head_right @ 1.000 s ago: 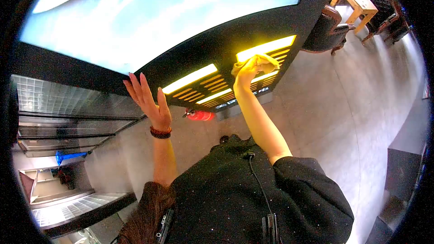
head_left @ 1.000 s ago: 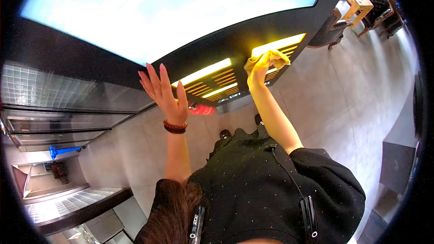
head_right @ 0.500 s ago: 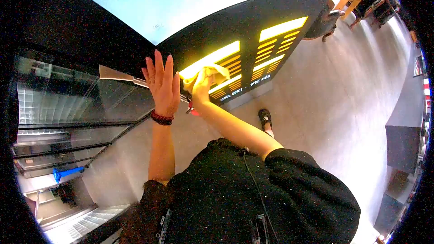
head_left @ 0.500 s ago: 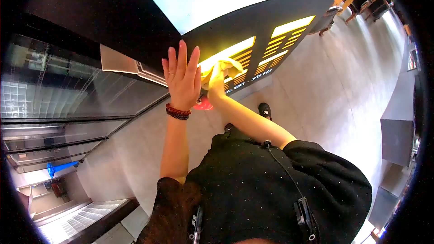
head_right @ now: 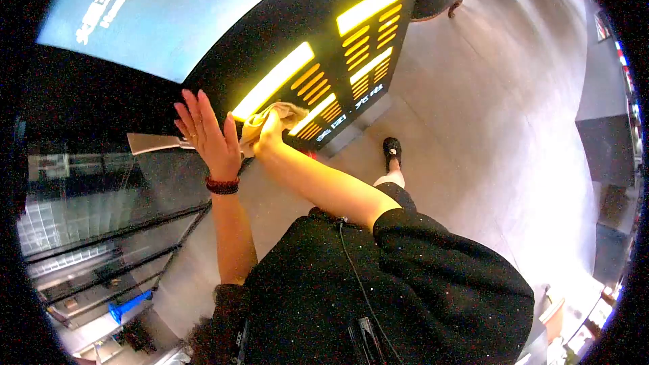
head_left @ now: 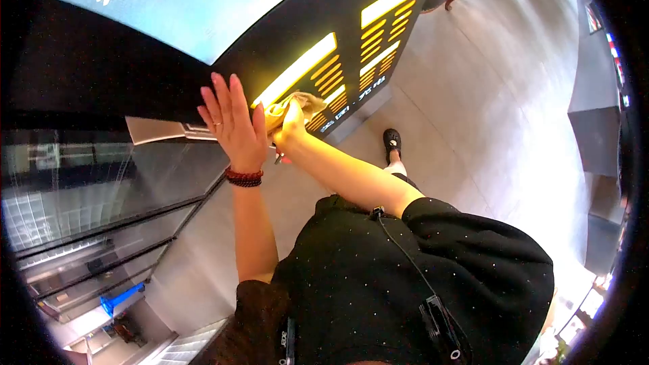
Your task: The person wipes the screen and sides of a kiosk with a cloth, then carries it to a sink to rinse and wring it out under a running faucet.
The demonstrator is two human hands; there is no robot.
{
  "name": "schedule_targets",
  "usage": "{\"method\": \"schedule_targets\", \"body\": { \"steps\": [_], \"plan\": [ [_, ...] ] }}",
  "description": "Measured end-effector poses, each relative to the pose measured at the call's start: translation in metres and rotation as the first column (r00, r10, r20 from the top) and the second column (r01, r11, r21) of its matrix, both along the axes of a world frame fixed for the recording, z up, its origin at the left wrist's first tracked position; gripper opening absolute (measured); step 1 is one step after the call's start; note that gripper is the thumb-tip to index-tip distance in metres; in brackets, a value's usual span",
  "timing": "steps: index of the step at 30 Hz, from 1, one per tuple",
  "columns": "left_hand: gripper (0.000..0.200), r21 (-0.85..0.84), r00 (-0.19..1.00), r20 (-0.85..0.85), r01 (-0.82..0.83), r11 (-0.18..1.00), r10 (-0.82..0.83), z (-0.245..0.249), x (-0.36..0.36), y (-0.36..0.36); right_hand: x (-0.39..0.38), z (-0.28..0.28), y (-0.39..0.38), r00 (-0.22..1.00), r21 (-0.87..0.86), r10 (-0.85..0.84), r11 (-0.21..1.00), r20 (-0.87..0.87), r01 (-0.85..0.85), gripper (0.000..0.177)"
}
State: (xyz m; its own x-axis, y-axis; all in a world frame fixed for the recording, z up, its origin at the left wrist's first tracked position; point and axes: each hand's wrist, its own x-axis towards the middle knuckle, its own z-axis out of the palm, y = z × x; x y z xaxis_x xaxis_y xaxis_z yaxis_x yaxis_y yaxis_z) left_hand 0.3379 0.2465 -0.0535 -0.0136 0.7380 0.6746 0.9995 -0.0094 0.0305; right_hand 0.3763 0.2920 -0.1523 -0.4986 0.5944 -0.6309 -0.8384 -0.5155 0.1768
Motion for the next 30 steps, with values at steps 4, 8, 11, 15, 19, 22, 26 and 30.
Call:
{"method": "schedule_targets", "body": {
  "steps": [4, 8, 11, 15, 19, 22, 26, 30],
  "plan": [
    [0.056, -0.008, 1.0, 0.005, -0.03, 1.0, 0.03, 0.001, 0.002, -0.002, 0.003, -0.032, 0.028, 0.994, -0.033, -0.008, 0.999, 0.105, 0.012, 0.043],
    [0.055, -0.003, 0.998, -0.028, -0.053, 0.999, 0.053, -0.002, 0.003, 0.001, 0.021, -0.031, 0.054, 0.98, -0.001, -0.167, 0.986, 0.105, 0.168, 0.037],
    [0.055, -0.019, 0.998, -0.038, -0.051, 0.999, 0.05, 0.0, 0.005, -0.002, 0.049, -0.024, 0.076, 0.962, 0.142, -0.259, 0.959, 0.087, 0.246, 0.038],
    [0.053, 0.026, 0.996, -0.019, -0.087, 0.996, 0.087, -0.001, 0.01, 0.001, 0.069, -0.064, 0.116, 0.928, 0.114, -0.283, 0.958, 0.243, 0.262, 0.041],
    [0.052, 0.09, 0.988, 0.067, -0.144, 0.985, 0.139, 0.003, 0.03, 0.007, 0.089, -0.073, 0.148, 0.873, 0.052, -0.282, 0.957, 0.398, 0.285, 0.048],
    [0.052, 0.157, 0.98, 0.147, -0.159, 0.975, 0.136, 0.006, 0.055, 0.022, 0.109, -0.075, 0.168, 0.837, -0.038, -0.119, 0.986, 0.534, 0.164, 0.056],
    [0.052, 0.171, 0.971, 0.167, -0.198, 0.965, 0.17, 0.014, 0.101, 0.057, 0.138, -0.114, 0.209, 0.878, 0.073, -0.258, 0.965, 0.403, 0.25, 0.056],
    [0.052, 0.189, 0.987, 0.122, -0.124, 0.974, 0.102, 0.009, 0.146, 0.108, 0.202, -0.073, 0.246, 0.861, 0.113, -0.294, 0.956, 0.415, 0.272, 0.051]
  ]
}}
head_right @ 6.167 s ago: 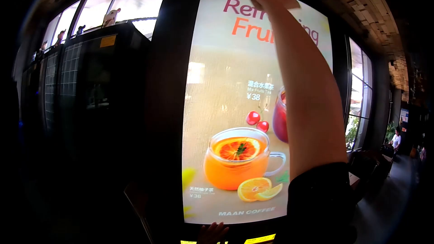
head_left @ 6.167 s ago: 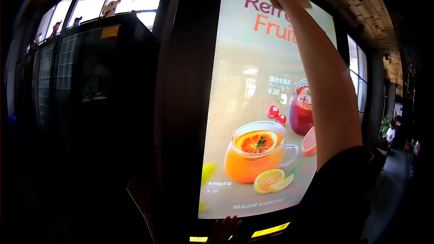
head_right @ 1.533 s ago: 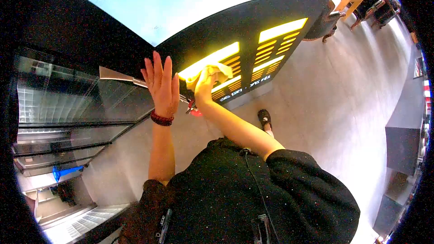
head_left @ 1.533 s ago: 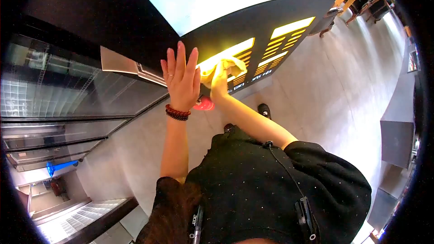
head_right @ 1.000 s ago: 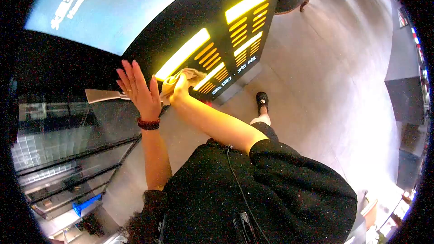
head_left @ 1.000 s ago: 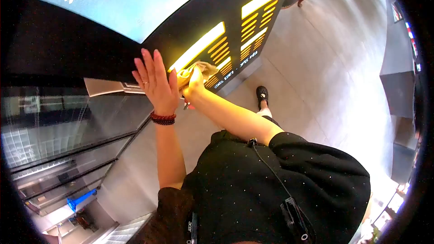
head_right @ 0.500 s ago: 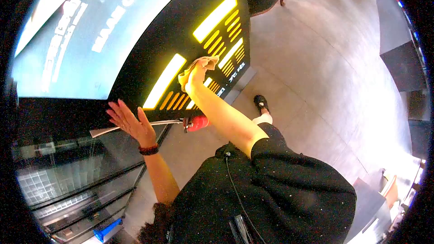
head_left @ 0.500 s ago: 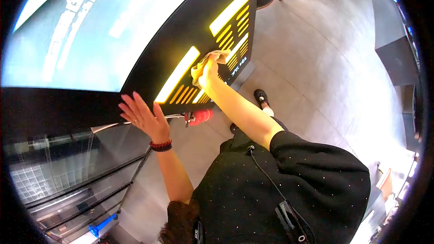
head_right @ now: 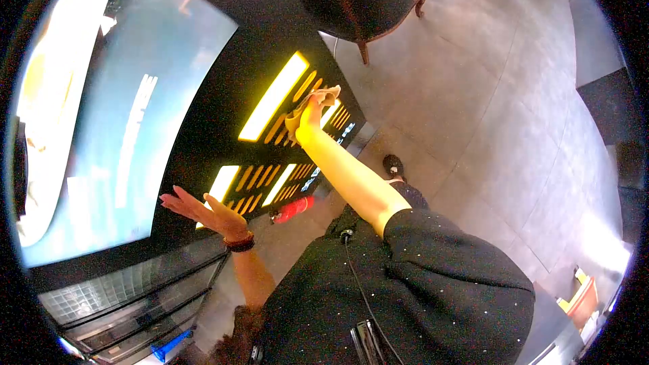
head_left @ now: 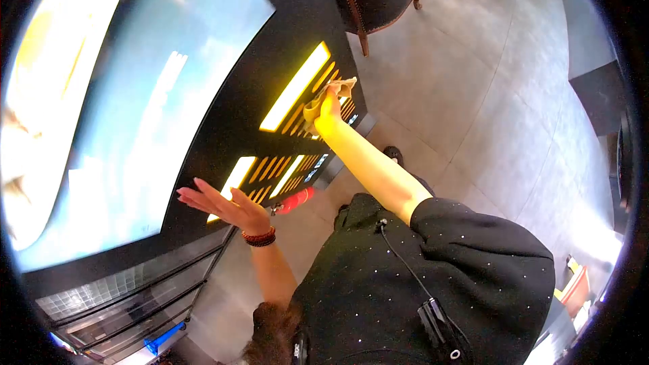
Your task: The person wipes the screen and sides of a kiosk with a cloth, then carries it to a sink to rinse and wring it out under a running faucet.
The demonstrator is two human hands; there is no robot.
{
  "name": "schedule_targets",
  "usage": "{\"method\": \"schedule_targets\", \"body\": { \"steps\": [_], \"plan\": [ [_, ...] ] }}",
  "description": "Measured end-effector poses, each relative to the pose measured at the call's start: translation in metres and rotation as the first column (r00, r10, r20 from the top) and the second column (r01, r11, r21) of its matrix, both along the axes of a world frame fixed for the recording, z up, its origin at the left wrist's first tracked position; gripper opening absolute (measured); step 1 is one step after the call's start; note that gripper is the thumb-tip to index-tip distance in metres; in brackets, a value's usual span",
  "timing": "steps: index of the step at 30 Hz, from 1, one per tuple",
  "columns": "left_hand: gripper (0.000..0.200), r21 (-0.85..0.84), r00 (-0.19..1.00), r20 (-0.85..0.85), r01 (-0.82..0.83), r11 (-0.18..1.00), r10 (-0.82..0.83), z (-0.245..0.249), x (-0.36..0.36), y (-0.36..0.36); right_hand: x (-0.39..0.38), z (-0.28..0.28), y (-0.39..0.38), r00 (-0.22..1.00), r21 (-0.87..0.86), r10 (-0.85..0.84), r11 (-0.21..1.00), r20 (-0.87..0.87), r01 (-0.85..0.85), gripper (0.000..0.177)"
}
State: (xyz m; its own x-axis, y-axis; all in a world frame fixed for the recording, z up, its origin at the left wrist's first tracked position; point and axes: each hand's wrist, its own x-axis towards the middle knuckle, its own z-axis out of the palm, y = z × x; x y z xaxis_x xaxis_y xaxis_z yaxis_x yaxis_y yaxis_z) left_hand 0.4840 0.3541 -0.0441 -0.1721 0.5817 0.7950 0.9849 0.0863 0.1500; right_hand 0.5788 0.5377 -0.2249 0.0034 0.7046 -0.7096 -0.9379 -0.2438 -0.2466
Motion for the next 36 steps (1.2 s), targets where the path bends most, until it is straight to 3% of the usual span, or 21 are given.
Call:
{"method": "schedule_targets", "body": {
  "steps": [4, 8, 11, 12, 14, 15, 18, 20, 24, 28, 32, 33, 34, 36],
  "plan": [
    [0.052, -0.007, 0.999, -0.016, 0.047, 0.999, -0.048, -0.005, 0.045, 0.055, 0.059, 0.044, 0.034, 0.995, 0.094, 0.071, 0.993, -0.067, -0.064, 0.051],
    [0.051, -0.063, 0.997, 0.018, 0.082, 0.995, -0.081, 0.004, 0.081, 0.09, 0.084, 0.04, 0.066, 0.989, 0.078, 0.138, 0.987, 0.042, -0.141, 0.044],
    [0.054, -0.086, 0.995, 0.008, 0.098, 0.991, -0.097, 0.008, 0.095, 0.103, 0.091, 0.04, 0.078, 0.898, 0.242, 0.098, 0.945, 0.429, -0.219, 0.039],
    [0.056, -0.102, 0.995, -0.001, 0.098, 0.99, -0.098, 0.01, 0.098, 0.107, 0.101, 0.056, 0.078, 0.856, 0.328, 0.095, 0.898, 0.508, -0.294, 0.033],
    [0.06, -0.148, 0.996, -0.02, 0.085, 0.985, -0.089, 0.014, 0.101, 0.116, 0.103, 0.062, 0.088, 0.799, 0.378, 0.103, 0.84, 0.592, -0.389, 0.033],
    [0.06, -0.161, 0.994, -0.029, 0.098, 0.982, -0.104, 0.017, 0.102, 0.12, 0.109, 0.081, 0.087, 0.712, 0.351, 0.109, 0.812, 0.694, -0.467, 0.033],
    [0.061, -0.157, 0.988, -0.107, 0.097, 0.983, -0.114, 0.022, 0.103, 0.138, 0.111, 0.118, 0.093, 0.783, 0.628, -0.092, 0.657, 0.615, -0.417, 0.031],
    [0.062, -0.132, 0.983, -0.092, 0.144, 0.981, -0.157, 0.028, 0.109, 0.15, 0.126, 0.175, 0.09, 0.82, 0.65, 0.039, 0.588, 0.572, -0.481, 0.03],
    [0.055, -0.159, 0.953, -0.128, 0.252, 0.955, -0.273, 0.044, 0.122, 0.172, 0.143, 0.248, 0.087, 0.749, 0.663, -0.005, 0.469, 0.662, -0.583, 0.026],
    [0.054, -0.128, 0.935, -0.131, 0.314, 0.941, -0.329, 0.05, 0.13, 0.187, 0.126, 0.219, 0.097, 0.821, 0.752, -0.012, 0.409, 0.571, -0.517, 0.038],
    [0.053, -0.146, 0.951, -0.178, 0.227, 0.963, -0.251, 0.046, 0.137, 0.196, 0.133, 0.178, 0.105, 0.843, 0.766, 0.165, 0.357, 0.511, -0.535, 0.037],
    [0.054, -0.148, 0.96, -0.147, 0.219, 0.965, -0.24, 0.045, 0.138, 0.197, 0.135, 0.172, 0.107, 0.87, 0.8, 0.254, 0.348, 0.422, -0.489, 0.042],
    [0.056, -0.15, 0.964, -0.163, 0.187, 0.971, -0.211, 0.046, 0.14, 0.199, 0.137, 0.155, 0.113, 0.815, 0.742, 0.22, 0.338, 0.535, -0.579, 0.048],
    [0.058, -0.086, 0.976, -0.159, 0.139, 0.987, -0.151, 0.043, 0.146, 0.208, 0.143, 0.129, 0.123, 0.745, 0.676, 0.391, 0.324, 0.541, -0.662, 0.048]
  ]
}}
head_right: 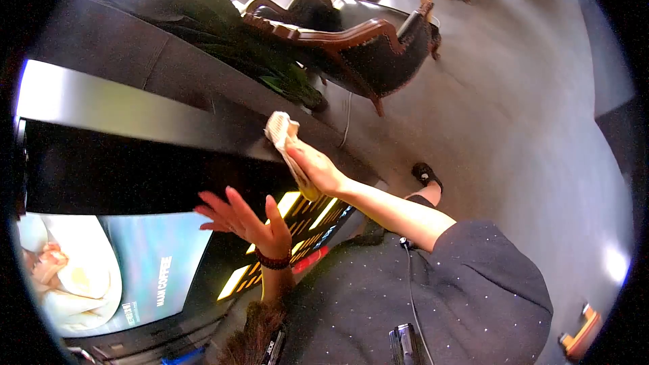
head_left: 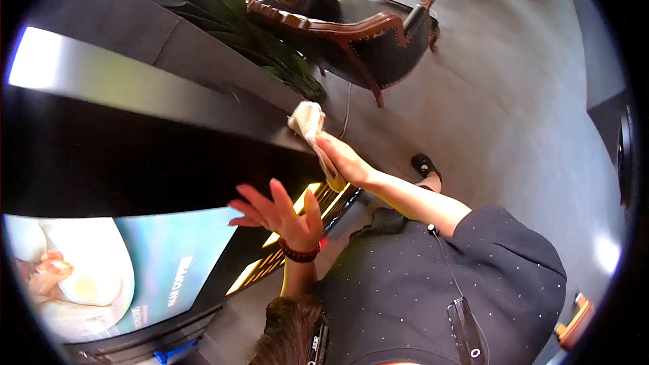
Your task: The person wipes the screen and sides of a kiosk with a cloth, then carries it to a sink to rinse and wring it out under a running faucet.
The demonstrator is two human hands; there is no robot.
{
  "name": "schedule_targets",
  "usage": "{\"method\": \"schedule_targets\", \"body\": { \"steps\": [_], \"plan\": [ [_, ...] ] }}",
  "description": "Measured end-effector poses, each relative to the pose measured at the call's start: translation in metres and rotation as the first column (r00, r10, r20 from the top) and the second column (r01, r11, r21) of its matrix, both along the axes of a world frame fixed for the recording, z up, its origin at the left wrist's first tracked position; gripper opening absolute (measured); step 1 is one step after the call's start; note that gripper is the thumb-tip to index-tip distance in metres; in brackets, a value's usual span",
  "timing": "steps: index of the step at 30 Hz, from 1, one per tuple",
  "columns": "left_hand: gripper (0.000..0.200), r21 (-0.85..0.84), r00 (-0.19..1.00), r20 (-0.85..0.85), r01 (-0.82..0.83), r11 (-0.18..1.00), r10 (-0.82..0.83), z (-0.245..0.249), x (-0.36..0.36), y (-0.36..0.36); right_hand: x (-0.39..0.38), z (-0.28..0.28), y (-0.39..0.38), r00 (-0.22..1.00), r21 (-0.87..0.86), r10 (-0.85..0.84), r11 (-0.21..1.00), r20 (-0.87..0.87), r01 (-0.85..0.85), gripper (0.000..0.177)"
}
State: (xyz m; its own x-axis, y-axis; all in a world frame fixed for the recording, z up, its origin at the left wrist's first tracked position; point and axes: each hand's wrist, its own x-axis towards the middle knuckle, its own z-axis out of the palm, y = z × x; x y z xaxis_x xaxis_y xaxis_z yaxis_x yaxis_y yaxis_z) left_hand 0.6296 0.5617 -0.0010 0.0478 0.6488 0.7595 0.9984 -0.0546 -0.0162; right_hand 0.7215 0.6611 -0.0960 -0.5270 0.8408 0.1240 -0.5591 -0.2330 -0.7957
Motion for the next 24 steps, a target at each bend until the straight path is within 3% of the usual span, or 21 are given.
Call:
{"method": "schedule_targets", "body": {
  "steps": [2, 3, 6, 7, 8, 10, 11, 12, 14, 15, 17, 20, 22, 24],
  "plan": [
    [0.065, 0.033, 0.995, 0.015, -0.099, 0.994, 0.099, -0.004, 0.004, 0.007, -0.005, -0.039, 0.011, 0.975, -0.041, 0.073, 0.997, 0.208, -0.066, 0.047],
    [0.066, 0.059, 0.985, 0.003, -0.173, 0.983, 0.173, -0.006, 0.007, 0.012, -0.008, -0.058, 0.019, 0.943, 0.082, 0.055, 0.993, 0.328, -0.086, 0.046],
    [0.072, 0.108, 0.933, 0.002, -0.359, 0.927, 0.361, -0.012, 0.016, 0.026, 0.004, -0.043, 0.031, 0.865, 0.204, 0.152, 0.939, 0.478, -0.278, 0.043],
    [0.073, 0.126, 0.928, 0.036, -0.373, 0.919, 0.372, -0.014, 0.02, 0.031, 0.013, -0.014, 0.029, 0.78, 0.252, 0.057, 0.929, 0.623, -0.269, 0.04],
    [0.074, 0.147, 0.925, 0.063, -0.379, 0.913, 0.374, -0.013, 0.024, 0.034, 0.014, -0.003, 0.031, 0.773, 0.242, 0.081, 0.924, 0.63, -0.295, 0.039],
    [0.074, 0.152, 0.902, 0.117, -0.43, 0.89, 0.416, -0.012, 0.035, 0.041, 0.018, 0.009, 0.035, 0.837, 0.408, -0.009, 0.876, 0.547, -0.257, 0.038],
    [0.074, 0.158, 0.898, 0.15, -0.434, 0.887, 0.413, -0.011, 0.04, 0.044, 0.007, -0.003, 0.033, 0.88, 0.403, -0.021, 0.894, 0.474, -0.195, 0.031],
    [0.074, 0.167, 0.894, 0.182, -0.439, 0.883, 0.41, -0.009, 0.044, 0.047, 0.014, 0.016, 0.038, 0.911, 0.497, -0.008, 0.84, 0.413, -0.218, 0.022],
    [0.074, 0.16, 0.882, 0.213, -0.455, 0.876, 0.42, -0.009, 0.049, 0.047, 0.009, 0.047, 0.04, 0.921, 0.447, 0.056, 0.862, 0.384, -0.239, 0.019],
    [0.074, 0.152, 0.874, 0.254, -0.459, 0.876, 0.414, -0.009, 0.052, 0.047, 0.01, 0.055, 0.043, 0.916, 0.508, 0.097, 0.807, 0.388, -0.301, 0.02],
    [0.074, 0.154, 0.866, 0.315, -0.451, 0.879, 0.389, -0.006, 0.059, 0.048, 0.003, 0.075, 0.047, 0.903, 0.431, 0.28, 0.806, 0.325, -0.405, 0.03],
    [0.068, 0.152, 0.885, 0.208, -0.45, 0.88, 0.417, 0.002, 0.06, 0.046, -0.014, 0.106, 0.056, 0.944, 0.64, 0.267, 0.695, 0.194, -0.328, 0.054],
    [0.063, 0.189, 0.884, 0.159, -0.464, 0.865, 0.44, 0.008, 0.058, 0.043, -0.018, 0.147, 0.061, 0.966, 0.736, 0.214, 0.63, 0.144, -0.249, 0.056],
    [0.065, 0.198, 0.884, 0.151, -0.466, 0.862, 0.443, 0.019, 0.057, 0.041, -0.02, 0.189, 0.066, 0.989, 0.85, 0.129, 0.511, 0.067, -0.124, 0.044]
  ]
}}
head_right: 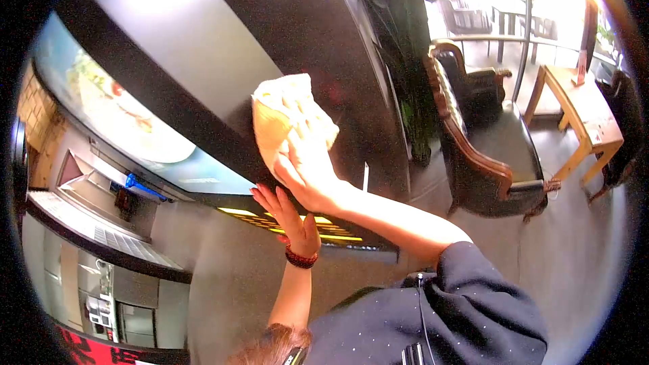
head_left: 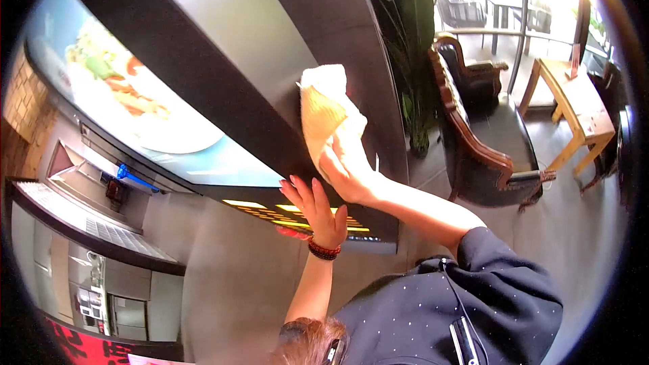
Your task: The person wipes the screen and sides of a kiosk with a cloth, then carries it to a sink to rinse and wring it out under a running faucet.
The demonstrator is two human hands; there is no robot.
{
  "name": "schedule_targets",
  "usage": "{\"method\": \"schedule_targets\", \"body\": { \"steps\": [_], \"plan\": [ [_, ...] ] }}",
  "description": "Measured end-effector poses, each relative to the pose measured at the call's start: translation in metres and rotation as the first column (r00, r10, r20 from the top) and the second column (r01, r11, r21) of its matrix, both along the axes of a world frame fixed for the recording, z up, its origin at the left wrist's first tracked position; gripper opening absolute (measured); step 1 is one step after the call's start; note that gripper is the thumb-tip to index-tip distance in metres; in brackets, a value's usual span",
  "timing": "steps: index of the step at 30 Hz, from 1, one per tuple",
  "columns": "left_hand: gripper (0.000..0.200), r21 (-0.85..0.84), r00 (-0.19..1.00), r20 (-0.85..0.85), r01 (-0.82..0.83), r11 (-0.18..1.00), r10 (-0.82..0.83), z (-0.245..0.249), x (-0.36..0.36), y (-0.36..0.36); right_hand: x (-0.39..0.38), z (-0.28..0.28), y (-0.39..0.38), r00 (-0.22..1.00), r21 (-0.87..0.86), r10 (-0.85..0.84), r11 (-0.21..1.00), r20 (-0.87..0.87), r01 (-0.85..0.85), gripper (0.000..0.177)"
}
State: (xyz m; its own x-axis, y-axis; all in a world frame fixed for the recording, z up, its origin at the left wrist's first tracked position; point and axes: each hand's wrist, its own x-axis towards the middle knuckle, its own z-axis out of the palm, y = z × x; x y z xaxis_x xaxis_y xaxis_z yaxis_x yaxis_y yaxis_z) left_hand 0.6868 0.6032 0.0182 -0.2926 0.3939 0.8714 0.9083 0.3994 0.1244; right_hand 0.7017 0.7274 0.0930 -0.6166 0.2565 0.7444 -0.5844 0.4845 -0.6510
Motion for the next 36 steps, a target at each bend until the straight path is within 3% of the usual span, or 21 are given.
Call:
{"method": "schedule_targets", "body": {
  "steps": [2, 4, 5, 8, 10, 12, 13, 15, 17, 18, 19, 20, 21, 23, 24, 26, 27, 29, 32, 34, 36],
  "plan": [
    [0.067, 0.014, 0.999, 0.031, 0.015, 1.0, -0.015, 0.011, -0.001, 0.003, -0.005, 0.042, 0.007, 0.98, 0.216, -0.086, 0.968, -0.178, 0.124, 0.037],
    [0.072, -0.031, 0.997, 0.079, -0.013, 0.999, 0.015, 0.015, -0.002, 0.007, -0.016, 0.088, 0.016, 0.867, 0.365, -0.136, 0.868, -0.479, 0.338, 0.03],
    [0.072, -0.029, 0.997, 0.07, -0.022, 0.999, 0.024, 0.015, 0.0, 0.01, -0.024, 0.112, 0.02, 0.757, 0.365, -0.145, 0.808, -0.637, 0.462, 0.024],
    [0.07, -0.022, 0.999, 0.025, -0.036, 0.999, 0.036, 0.015, -0.001, 0.015, -0.048, 0.191, 0.029, 0.604, 0.26, -0.118, 0.826, -0.788, 0.5, 0.021],
    [0.069, -0.03, 0.998, 0.031, -0.047, 0.998, 0.048, 0.016, -0.001, 0.017, -0.051, 0.21, 0.03, 0.479, 0.267, -0.327, 0.521, -0.815, 0.811, 0.039],
    [0.07, -0.002, 0.999, 0.044, -0.013, 1.0, 0.013, 0.017, -0.001, 0.017, -0.051, 0.201, 0.028, 0.509, 0.171, -0.292, 0.712, -0.81, 0.681, 0.034],
    [0.072, 0.024, 0.999, 0.053, 0.006, 1.0, -0.007, 0.016, -0.003, 0.017, -0.05, 0.188, 0.029, 0.552, 0.212, -0.242, 0.744, -0.798, 0.634, 0.035],
    [0.076, 0.071, 0.996, 0.079, 0.039, 0.997, -0.045, 0.015, -0.003, 0.018, -0.028, 0.135, 0.02, 0.817, 0.185, -0.076, 0.958, -0.572, 0.219, 0.025],
    [0.079, 0.088, 0.992, 0.097, 0.073, 0.993, -0.082, 0.015, -0.002, 0.015, -0.026, 0.058, 0.018, 0.706, 0.274, -0.172, 0.839, -0.687, 0.471, 0.031],
    [0.08, 0.102, 0.99, 0.106, 0.086, 0.991, -0.096, 0.015, -0.002, 0.015, -0.015, 0.019, 0.006, 0.911, 0.002, -0.126, 0.991, -0.393, 0.137, 0.041],
    [0.082, 0.087, 0.988, 0.123, 0.085, 0.993, -0.095, 0.011, -0.003, 0.012, -0.023, -0.037, 0.003, 0.894, 0.04, -0.152, 0.982, -0.422, 0.185, 0.051],
    [0.082, 0.118, 0.984, 0.129, 0.11, 0.987, -0.125, 0.012, -0.002, 0.015, -0.017, -0.079, -0.001, 0.972, -0.14, -0.065, 0.99, -0.227, 0.033, 0.05],
    [0.079, 0.149, 0.985, 0.104, 0.12, 0.982, -0.136, 0.009, -0.004, 0.017, -0.021, -0.113, -0.016, 0.973, -0.479, 0.038, 0.866, -0.226, -0.144, 0.048],
    [0.075, 0.177, 0.989, 0.087, 0.1, 0.979, -0.117, 0.006, -0.005, 0.022, -0.019, -0.135, -0.013, 0.983, -0.602, 0.092, 0.78, -0.159, -0.17, 0.043],
    [0.076, 0.211, 0.989, 0.094, 0.089, 0.973, -0.111, 0.006, -0.004, 0.027, -0.031, -0.159, -0.005, 0.996, -0.6, -0.005, 0.798, -0.087, -0.048, 0.041],
    [0.076, 0.206, 0.997, 0.072, 0.008, 0.979, -0.023, 0.0, -0.005, 0.031, -0.031, -0.172, 0.018, 0.995, -0.556, 0.024, 0.83, 0.099, 0.036, 0.038],
    [0.075, 0.228, 0.998, 0.062, -0.016, 0.974, 0.002, -0.002, -0.005, 0.034, -0.035, -0.169, 0.027, 0.991, -0.604, 0.034, 0.795, 0.131, 0.053, 0.035],
    [0.074, 0.276, 0.994, 0.053, -0.11, 0.955, 0.1, -0.005, -0.005, 0.043, -0.033, -0.161, 0.057, 0.956, -0.787, 0.232, 0.617, 0.178, -0.003, 0.032],
    [0.073, 0.343, 0.975, 0.006, -0.209, 0.916, 0.221, -0.007, -0.008, 0.056, -0.033, -0.12, 0.09, 0.951, -0.773, 0.274, 0.631, 0.146, -0.063, 0.028],
    [0.071, 0.404, 0.956, 0.05, -0.284, 0.87, 0.289, -0.018, -0.005, 0.062, -0.037, -0.103, 0.101, 0.928, -0.54, 0.338, 0.816, 0.158, -0.205, 0.024],
    [0.068, 0.444, 0.948, 0.053, -0.303, 0.843, 0.313, -0.02, -0.007, 0.068, -0.046, -0.082, 0.112, 0.845, -0.236, 0.488, 0.867, 0.217, -0.439, 0.024]
  ]
}}
